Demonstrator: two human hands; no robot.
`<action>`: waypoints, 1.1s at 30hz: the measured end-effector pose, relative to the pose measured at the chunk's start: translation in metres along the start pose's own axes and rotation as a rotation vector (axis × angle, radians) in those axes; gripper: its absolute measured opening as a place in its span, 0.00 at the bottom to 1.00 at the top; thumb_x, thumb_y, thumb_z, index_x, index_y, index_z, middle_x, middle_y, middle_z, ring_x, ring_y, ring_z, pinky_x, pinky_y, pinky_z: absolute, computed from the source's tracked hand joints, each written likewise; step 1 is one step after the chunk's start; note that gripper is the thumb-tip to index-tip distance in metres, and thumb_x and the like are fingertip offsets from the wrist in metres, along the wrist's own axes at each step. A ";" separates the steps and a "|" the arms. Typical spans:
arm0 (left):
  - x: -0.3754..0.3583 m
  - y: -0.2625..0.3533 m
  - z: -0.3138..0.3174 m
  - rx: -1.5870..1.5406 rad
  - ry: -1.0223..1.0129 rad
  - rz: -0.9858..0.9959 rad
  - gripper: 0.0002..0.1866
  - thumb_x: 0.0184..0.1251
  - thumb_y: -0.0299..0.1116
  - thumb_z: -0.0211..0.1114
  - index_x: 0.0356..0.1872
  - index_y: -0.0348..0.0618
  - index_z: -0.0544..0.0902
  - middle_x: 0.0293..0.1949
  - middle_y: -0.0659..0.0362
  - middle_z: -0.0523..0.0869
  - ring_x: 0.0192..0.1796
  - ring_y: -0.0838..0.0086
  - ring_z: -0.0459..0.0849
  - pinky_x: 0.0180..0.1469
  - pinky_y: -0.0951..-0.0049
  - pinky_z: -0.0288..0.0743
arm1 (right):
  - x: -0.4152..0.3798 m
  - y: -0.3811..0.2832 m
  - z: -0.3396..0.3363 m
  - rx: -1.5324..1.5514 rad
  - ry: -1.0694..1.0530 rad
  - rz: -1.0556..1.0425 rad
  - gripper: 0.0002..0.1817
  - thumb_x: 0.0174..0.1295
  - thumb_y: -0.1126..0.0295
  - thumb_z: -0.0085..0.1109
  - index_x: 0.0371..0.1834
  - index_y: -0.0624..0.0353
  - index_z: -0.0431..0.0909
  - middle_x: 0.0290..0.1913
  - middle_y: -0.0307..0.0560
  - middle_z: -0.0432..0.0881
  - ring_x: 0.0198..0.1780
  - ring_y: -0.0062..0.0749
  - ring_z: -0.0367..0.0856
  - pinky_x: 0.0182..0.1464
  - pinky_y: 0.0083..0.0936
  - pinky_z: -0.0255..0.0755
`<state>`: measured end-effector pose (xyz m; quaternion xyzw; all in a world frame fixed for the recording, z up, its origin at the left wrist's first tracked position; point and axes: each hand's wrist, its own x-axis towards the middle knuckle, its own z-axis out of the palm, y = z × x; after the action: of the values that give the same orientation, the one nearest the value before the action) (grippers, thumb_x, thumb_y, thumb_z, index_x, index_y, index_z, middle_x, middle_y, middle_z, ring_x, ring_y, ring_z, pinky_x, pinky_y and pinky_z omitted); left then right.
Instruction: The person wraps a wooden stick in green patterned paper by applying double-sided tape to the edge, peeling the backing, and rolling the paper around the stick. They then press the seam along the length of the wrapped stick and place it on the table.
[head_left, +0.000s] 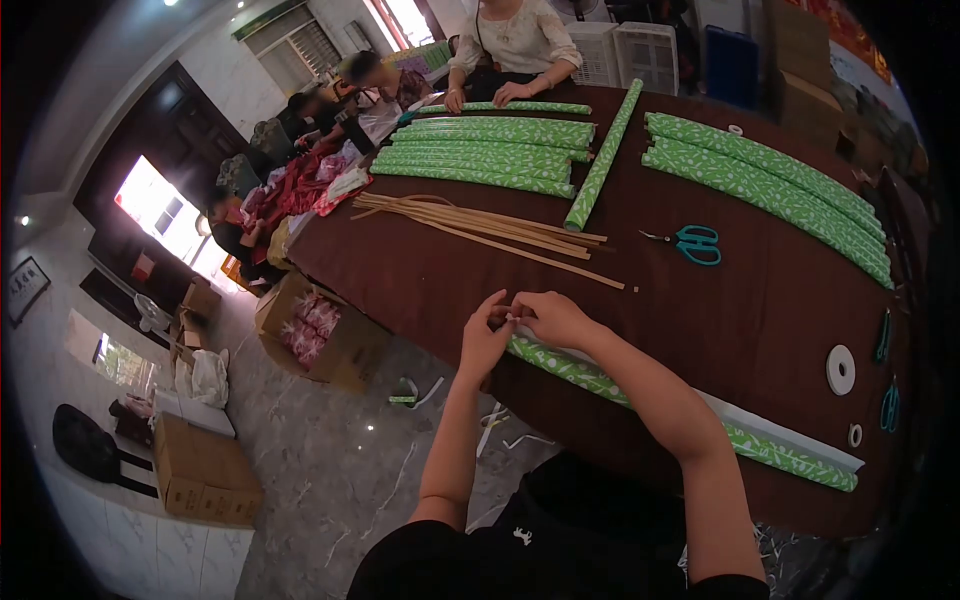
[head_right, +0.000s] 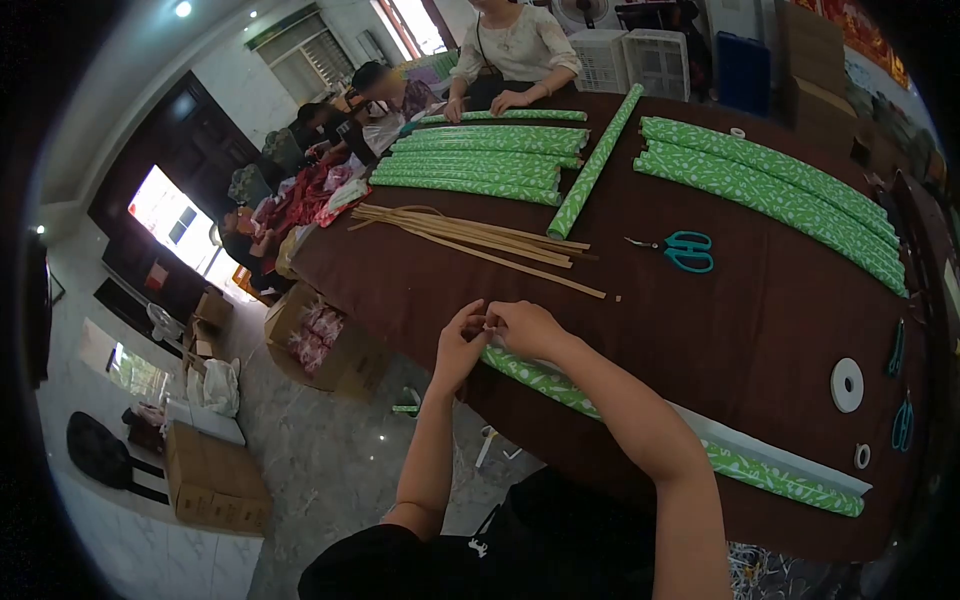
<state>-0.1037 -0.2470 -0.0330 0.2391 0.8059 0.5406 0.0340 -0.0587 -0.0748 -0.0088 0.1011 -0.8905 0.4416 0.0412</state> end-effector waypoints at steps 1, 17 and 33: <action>0.000 0.002 -0.001 -0.068 -0.005 -0.019 0.27 0.60 0.19 0.62 0.64 0.40 0.75 0.42 0.57 0.87 0.43 0.79 0.83 0.48 0.76 0.76 | 0.001 0.002 0.003 0.003 0.002 0.002 0.06 0.61 0.71 0.59 0.41 0.57 0.79 0.35 0.48 0.86 0.40 0.46 0.85 0.42 0.38 0.76; 0.005 0.011 -0.016 -0.124 -0.062 -0.279 0.28 0.58 0.18 0.63 0.63 0.36 0.74 0.37 0.56 0.88 0.40 0.79 0.83 0.45 0.80 0.74 | -0.002 0.005 0.016 -0.314 0.167 -0.167 0.06 0.59 0.66 0.60 0.37 0.53 0.81 0.37 0.43 0.81 0.43 0.43 0.80 0.44 0.38 0.74; 0.006 0.016 -0.021 -0.395 -0.054 -0.444 0.30 0.56 0.16 0.63 0.63 0.46 0.75 0.37 0.61 0.86 0.22 0.91 0.72 0.17 0.88 0.54 | 0.001 0.003 0.024 -0.649 0.329 -0.389 0.04 0.51 0.67 0.64 0.24 0.52 0.83 0.31 0.37 0.79 0.42 0.32 0.76 0.48 0.34 0.65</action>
<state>-0.1099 -0.2572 -0.0086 0.0600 0.7166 0.6596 0.2187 -0.0601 -0.0925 -0.0252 0.1775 -0.9294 0.1320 0.2953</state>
